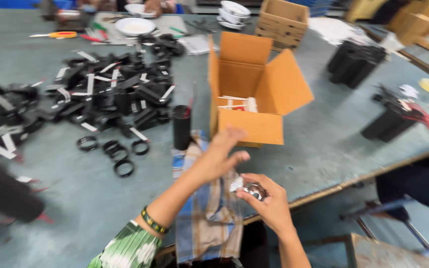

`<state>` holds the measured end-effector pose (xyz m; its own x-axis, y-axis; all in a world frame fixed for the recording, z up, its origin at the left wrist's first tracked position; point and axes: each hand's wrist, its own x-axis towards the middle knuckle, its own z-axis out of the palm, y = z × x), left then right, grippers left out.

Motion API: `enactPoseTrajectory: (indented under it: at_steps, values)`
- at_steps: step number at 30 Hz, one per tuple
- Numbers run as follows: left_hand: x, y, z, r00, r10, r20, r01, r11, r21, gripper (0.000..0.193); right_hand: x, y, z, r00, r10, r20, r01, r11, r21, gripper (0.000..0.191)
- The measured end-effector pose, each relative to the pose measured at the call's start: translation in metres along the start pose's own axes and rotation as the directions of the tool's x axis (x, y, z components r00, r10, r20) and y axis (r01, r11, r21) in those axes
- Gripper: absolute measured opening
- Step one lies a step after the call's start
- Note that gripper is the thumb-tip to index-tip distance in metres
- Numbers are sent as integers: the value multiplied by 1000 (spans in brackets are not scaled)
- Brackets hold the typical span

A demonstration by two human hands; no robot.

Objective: The person assembles a cylindrical LED light by inserting a lens into the housing, wiping the lens with a cloth, and securing a ring around the front. The person repeats this process for multiple units on a workbench.

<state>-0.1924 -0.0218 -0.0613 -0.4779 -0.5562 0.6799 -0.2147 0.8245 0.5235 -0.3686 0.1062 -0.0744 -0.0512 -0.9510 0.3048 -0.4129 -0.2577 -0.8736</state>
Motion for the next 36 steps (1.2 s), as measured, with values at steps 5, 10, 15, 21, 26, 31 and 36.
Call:
enactPoseTrajectory:
  at_steps: [5,10,15,21,26,31,36]
  values:
    - [-80,17,-17,926,-197,321,320,861,-394,60,7,27,24,997,13,78,-16,999,38,37]
    - [-111,-3,-48,900,-302,313,433,696,-573,49,15,23,72,978,-85,189,77,996,46,38]
    - [-121,-34,-88,844,-446,297,534,654,-535,46,28,23,114,976,-32,213,-50,928,368,45]
    - [-136,-71,-149,859,-484,-168,510,773,378,43,49,46,148,928,285,238,-367,806,464,30]
    - [-144,-72,-155,801,-560,-211,595,704,389,46,47,46,143,948,205,244,-318,656,684,32]
    - [-147,-59,-150,834,-496,-243,552,755,354,57,36,36,132,951,142,274,-305,561,769,48]
    - [-143,-41,-151,865,-365,-345,477,812,337,56,32,24,133,957,216,196,-288,598,748,46]
